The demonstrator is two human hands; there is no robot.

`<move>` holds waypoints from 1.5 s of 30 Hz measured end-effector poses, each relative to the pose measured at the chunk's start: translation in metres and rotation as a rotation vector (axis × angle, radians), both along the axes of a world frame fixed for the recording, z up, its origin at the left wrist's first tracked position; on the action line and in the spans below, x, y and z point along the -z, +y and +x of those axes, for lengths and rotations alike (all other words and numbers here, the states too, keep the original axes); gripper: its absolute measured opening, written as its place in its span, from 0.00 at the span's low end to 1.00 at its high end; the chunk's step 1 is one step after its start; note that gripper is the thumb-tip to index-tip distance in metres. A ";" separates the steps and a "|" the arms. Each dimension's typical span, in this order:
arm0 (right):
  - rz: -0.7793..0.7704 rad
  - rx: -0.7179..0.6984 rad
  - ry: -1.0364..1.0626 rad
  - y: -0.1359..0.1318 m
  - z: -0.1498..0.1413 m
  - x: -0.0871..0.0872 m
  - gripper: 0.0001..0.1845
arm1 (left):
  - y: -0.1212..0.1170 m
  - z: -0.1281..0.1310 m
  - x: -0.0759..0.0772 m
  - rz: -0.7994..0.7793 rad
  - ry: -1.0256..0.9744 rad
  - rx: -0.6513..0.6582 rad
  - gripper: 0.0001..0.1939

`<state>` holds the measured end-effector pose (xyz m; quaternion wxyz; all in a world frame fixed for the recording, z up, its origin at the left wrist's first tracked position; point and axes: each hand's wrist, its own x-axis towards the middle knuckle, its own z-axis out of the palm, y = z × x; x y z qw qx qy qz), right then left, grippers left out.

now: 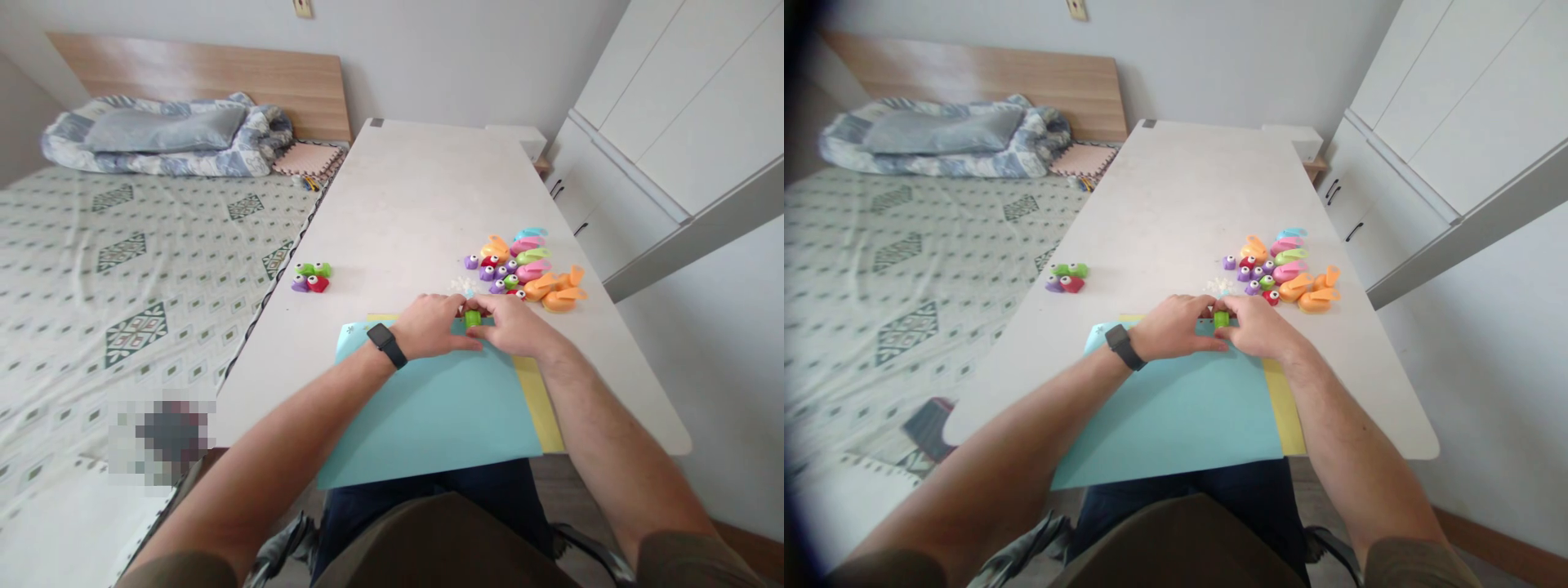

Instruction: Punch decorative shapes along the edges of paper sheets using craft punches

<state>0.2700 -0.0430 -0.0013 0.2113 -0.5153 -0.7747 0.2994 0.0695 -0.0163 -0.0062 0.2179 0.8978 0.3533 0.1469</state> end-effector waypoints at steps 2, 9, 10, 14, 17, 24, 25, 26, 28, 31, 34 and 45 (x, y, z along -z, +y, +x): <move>0.008 -0.008 0.012 0.000 -0.001 0.000 0.19 | 0.002 0.003 0.000 -0.012 0.004 -0.008 0.32; 0.021 -0.022 -0.004 -0.001 -0.001 0.003 0.20 | 0.006 0.002 0.004 -0.054 -0.032 0.029 0.30; 0.021 -0.023 0.000 -0.001 -0.001 0.003 0.20 | 0.006 0.002 0.005 -0.057 -0.040 0.035 0.29; 0.025 -0.022 -0.006 -0.001 0.000 0.004 0.20 | 0.004 0.002 0.006 -0.054 -0.054 0.049 0.29; 0.034 -0.026 -0.010 -0.002 -0.001 0.003 0.20 | 0.004 0.002 0.007 -0.051 -0.057 0.057 0.28; 0.035 -0.007 -0.045 -0.002 -0.001 0.004 0.19 | 0.005 0.001 0.008 -0.057 -0.075 0.078 0.27; 0.036 -0.006 -0.047 -0.002 -0.001 0.004 0.19 | 0.005 0.001 0.008 -0.061 -0.077 0.075 0.27; 0.039 -0.008 -0.048 -0.002 -0.001 0.004 0.18 | 0.005 0.001 0.008 -0.064 -0.077 0.072 0.27; 0.045 -0.011 -0.052 -0.002 -0.002 0.004 0.17 | 0.005 0.001 0.008 -0.067 -0.075 0.070 0.26; 0.051 -0.014 -0.053 -0.002 -0.003 0.003 0.17 | 0.006 0.001 0.007 -0.066 -0.066 0.073 0.26; 0.049 -0.005 -0.043 -0.003 -0.003 0.004 0.16 | 0.006 0.001 0.006 -0.064 -0.069 0.075 0.25; 0.029 -0.031 0.036 -0.003 -0.002 0.000 0.19 | 0.004 -0.003 0.007 -0.095 -0.153 0.059 0.29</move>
